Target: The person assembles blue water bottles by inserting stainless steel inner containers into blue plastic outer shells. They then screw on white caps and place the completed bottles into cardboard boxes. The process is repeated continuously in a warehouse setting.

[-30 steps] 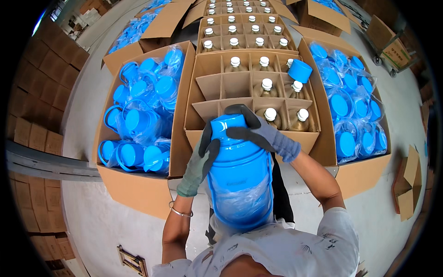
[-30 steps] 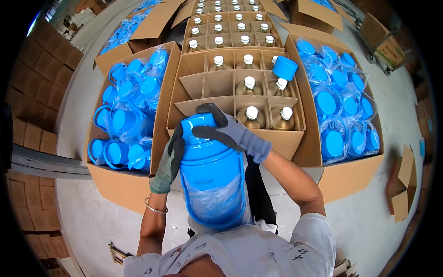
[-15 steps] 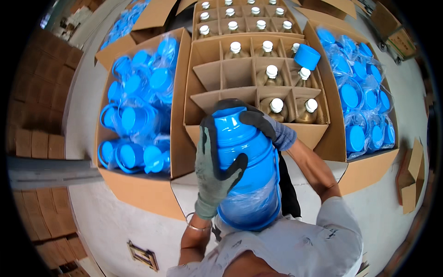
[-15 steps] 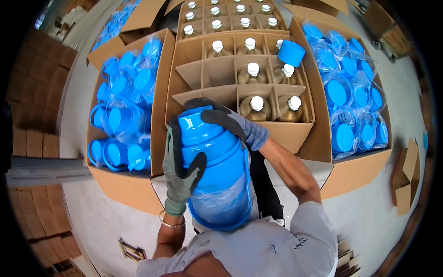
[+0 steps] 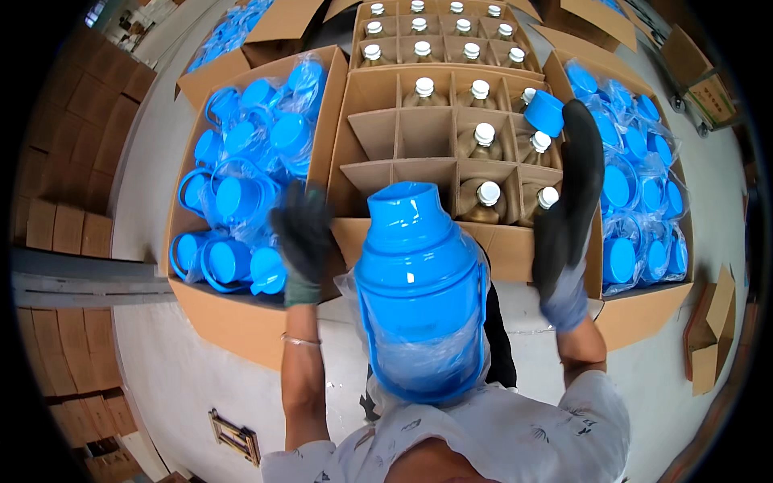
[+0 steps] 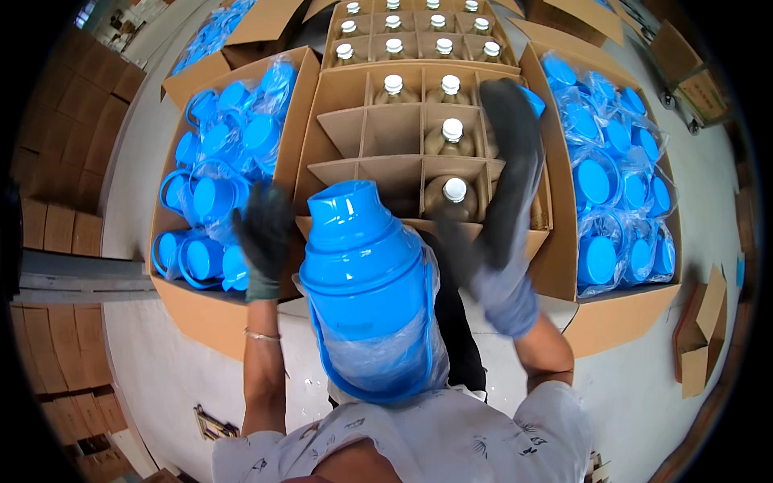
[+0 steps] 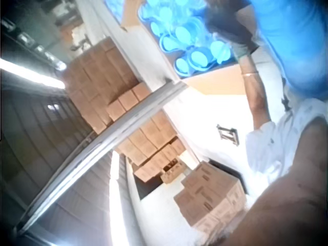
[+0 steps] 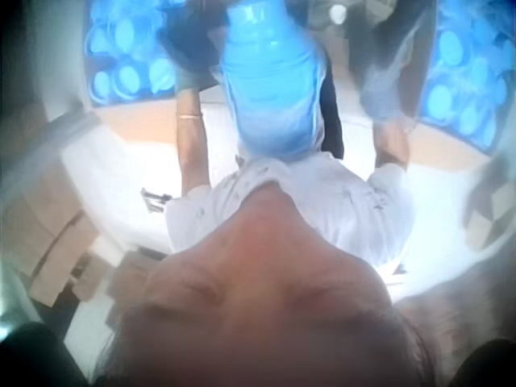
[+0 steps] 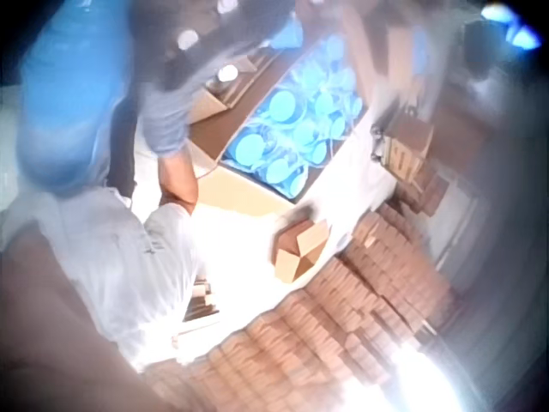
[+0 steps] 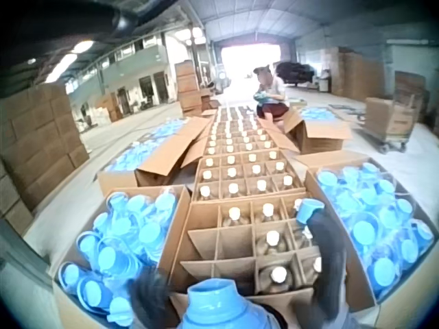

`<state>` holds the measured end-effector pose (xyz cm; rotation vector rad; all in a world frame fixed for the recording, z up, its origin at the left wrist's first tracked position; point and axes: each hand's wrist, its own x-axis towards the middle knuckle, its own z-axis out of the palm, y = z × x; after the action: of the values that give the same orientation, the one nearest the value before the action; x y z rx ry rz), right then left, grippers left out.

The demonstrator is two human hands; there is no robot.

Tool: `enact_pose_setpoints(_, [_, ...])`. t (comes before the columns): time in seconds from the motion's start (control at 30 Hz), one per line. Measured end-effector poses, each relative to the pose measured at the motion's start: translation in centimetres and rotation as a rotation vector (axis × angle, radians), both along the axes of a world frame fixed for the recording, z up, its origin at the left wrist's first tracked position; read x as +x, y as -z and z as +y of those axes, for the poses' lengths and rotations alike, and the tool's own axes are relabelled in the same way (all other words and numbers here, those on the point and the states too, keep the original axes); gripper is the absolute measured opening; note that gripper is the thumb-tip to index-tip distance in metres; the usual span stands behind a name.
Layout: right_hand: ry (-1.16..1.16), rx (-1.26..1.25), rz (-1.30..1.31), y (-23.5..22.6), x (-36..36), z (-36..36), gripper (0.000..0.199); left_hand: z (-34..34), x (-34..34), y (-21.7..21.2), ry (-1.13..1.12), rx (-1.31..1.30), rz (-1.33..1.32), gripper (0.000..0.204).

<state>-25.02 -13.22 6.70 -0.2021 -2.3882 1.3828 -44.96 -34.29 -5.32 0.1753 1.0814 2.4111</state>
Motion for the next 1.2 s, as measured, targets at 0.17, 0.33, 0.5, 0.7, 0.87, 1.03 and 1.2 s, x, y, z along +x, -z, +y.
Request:
enact_pose_setpoints(0.17, [-0.231, 0.502, 0.055, -0.4, -2.4, -1.4, 0.062, 1.4, 5.9, -2.0, 0.399, -0.582, 0.536, 0.051])
enact_pose_setpoints(0.33, [-0.247, 0.595, 0.189, 5.0, -0.6, 6.1, 0.041, 0.4, 5.6, -7.9, 0.552, -0.463, 0.643, 0.059])
enact_pose_setpoints(0.5, [-0.042, 0.086, 0.427, 0.9, -1.1, 1.8, 0.057, 0.2, 3.3, -5.1, 0.287, -0.288, 0.354, 0.056])
enact_pose_setpoints(0.7, [-0.094, 0.454, 0.13, 5.4, -2.8, 3.6, 0.059, -1.9, 6.0, -8.5, 0.522, -0.544, 0.583, 0.045])
enact_pose_setpoints(0.87, [-0.095, 0.186, 0.14, 7.1, -2.1, 7.0, 0.054, -1.7, 3.3, -9.6, 0.262, -0.253, 0.59, 0.047])
enact_pose_setpoints(1.03, [-0.279, -0.337, -0.008, 3.4, -5.0, 0.1, 0.066, -0.1, 7.0, -7.2, 0.37, -0.727, 1.07, 0.053])
enact_pose_setpoints(1.2, [-0.129, -0.341, -0.279, 6.5, -4.2, 5.9, 0.068, -1.6, 6.0, -9.9, 0.376, -0.569, 0.75, 0.048])
